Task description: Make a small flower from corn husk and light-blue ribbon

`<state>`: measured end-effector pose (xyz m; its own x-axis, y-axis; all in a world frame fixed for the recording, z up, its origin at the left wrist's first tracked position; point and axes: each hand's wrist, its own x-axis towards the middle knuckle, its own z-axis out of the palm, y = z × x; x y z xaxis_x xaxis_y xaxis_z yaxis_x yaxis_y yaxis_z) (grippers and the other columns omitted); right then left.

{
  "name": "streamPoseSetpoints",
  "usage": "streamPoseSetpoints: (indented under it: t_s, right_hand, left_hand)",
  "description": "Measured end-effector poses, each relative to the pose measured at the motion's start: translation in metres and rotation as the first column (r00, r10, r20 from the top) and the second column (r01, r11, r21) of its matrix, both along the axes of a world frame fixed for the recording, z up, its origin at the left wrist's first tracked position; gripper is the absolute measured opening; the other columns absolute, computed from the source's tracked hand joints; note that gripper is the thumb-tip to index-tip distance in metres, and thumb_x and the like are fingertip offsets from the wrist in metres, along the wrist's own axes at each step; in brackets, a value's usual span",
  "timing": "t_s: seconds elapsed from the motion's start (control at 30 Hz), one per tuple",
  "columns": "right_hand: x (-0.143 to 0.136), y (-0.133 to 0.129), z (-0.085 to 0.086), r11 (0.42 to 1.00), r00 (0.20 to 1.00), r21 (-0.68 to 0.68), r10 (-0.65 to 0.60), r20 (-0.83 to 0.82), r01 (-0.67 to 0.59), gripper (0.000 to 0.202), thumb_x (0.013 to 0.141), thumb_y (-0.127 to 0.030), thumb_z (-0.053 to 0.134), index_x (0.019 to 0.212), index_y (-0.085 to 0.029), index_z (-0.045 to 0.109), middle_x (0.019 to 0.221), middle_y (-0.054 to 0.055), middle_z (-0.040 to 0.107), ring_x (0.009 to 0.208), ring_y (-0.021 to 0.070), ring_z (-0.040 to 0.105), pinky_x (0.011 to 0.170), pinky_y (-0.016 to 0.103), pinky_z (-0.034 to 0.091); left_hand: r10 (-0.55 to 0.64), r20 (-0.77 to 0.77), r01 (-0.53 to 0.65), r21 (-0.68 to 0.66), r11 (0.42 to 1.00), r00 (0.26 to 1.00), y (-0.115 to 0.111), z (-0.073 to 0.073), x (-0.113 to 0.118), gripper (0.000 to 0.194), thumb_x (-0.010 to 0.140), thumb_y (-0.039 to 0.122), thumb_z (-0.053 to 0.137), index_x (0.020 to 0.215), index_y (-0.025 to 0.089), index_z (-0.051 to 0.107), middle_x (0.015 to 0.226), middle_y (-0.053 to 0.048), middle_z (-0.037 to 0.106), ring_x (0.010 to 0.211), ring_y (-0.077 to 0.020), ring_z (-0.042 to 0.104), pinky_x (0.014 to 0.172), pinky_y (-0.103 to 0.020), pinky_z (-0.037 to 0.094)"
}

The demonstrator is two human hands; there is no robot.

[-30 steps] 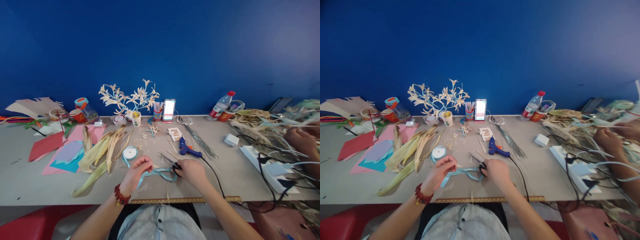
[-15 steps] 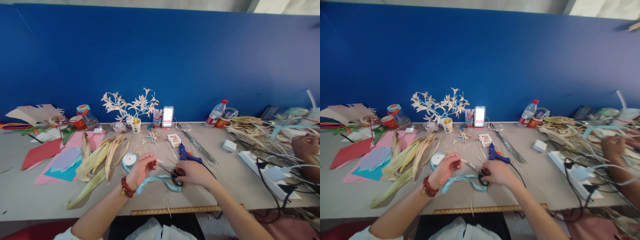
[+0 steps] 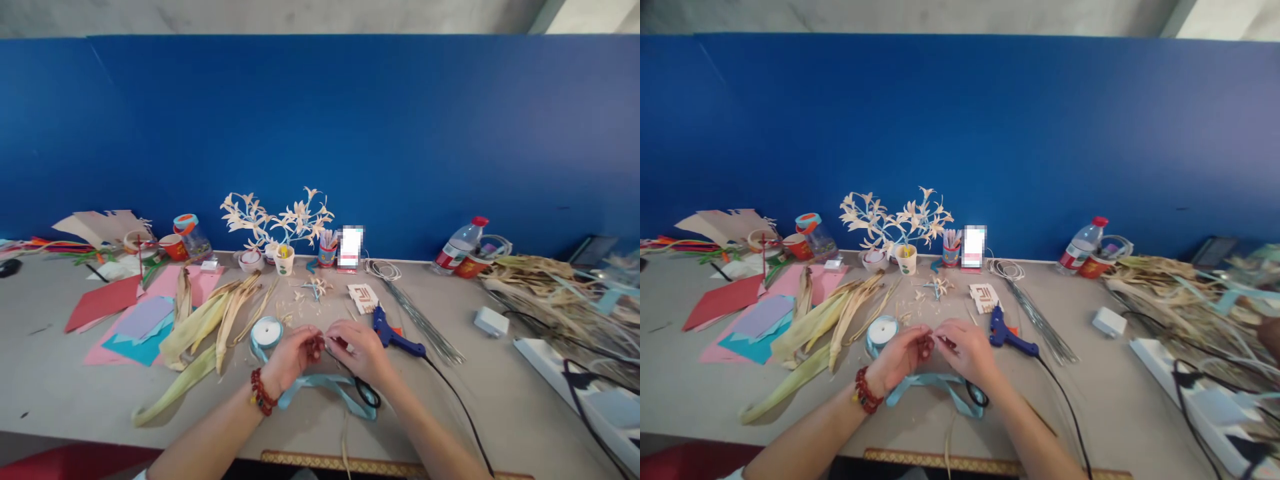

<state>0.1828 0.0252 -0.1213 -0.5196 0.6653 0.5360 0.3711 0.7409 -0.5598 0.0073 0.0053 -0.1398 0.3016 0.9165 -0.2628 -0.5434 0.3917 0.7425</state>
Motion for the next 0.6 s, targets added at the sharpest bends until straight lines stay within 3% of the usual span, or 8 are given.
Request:
streamPoseSetpoints:
  t_s: [0.13,0.27,0.43,0.6]
  right_hand:
    - [-0.001,0.000,-0.014,0.968,0.986,-0.241,-0.106,-0.127,0.073,0.011,0.091,-0.025,0.054,0.083,-0.020,0.060,0.072,0.002,0.063,0.061,0.0141,0.057,0.055,0.023,0.044]
    - [-0.003,-0.001,-0.020,0.941,0.985,-0.336,-0.100,-0.144,0.047,0.012,0.090,-0.026,0.055,0.081,-0.019,0.060,0.070,0.001,0.062,0.060,0.0136,0.055,0.054,0.023,0.043]
    - [-0.004,-0.006,-0.021,0.947,0.990,-0.307,-0.123,-0.063,0.098,0.008,0.088,-0.024,0.055,0.082,-0.019,0.058,0.069,0.001,0.059,0.059,0.0135,0.052,0.056,0.024,0.041]
    - [-0.005,-0.011,-0.021,0.977,0.991,-0.166,-0.136,-0.013,0.132,0.009,0.087,-0.021,0.056,0.078,-0.020,0.055,0.066,0.000,0.056,0.056,0.0132,0.047,0.055,0.025,0.037]
  left_hand:
    - [0.084,-0.221,-0.034,0.220,0.975,0.972,-0.003,-0.002,0.001,0.017,0.078,0.031,0.067,0.082,0.014,0.064,0.068,0.000,0.058,0.064,-0.0113,0.052,0.062,-0.023,0.040]
    - [0.215,-0.503,0.040,0.449,0.893,0.837,-0.005,-0.001,0.001,0.012,0.084,0.026,0.058,0.080,0.015,0.061,0.070,0.000,0.057,0.066,-0.0120,0.051,0.063,-0.023,0.040]
    - [0.311,-0.662,0.137,0.534,0.834,0.682,-0.007,0.000,0.002,0.011,0.084,0.017,0.052,0.075,0.015,0.059,0.069,0.000,0.057,0.066,-0.0125,0.051,0.062,-0.023,0.040]
    - [0.401,-0.712,0.183,0.591,0.786,0.576,-0.008,0.002,0.006,0.012,0.079,0.012,0.051,0.068,0.016,0.056,0.065,0.001,0.055,0.064,-0.0126,0.051,0.062,-0.024,0.040]
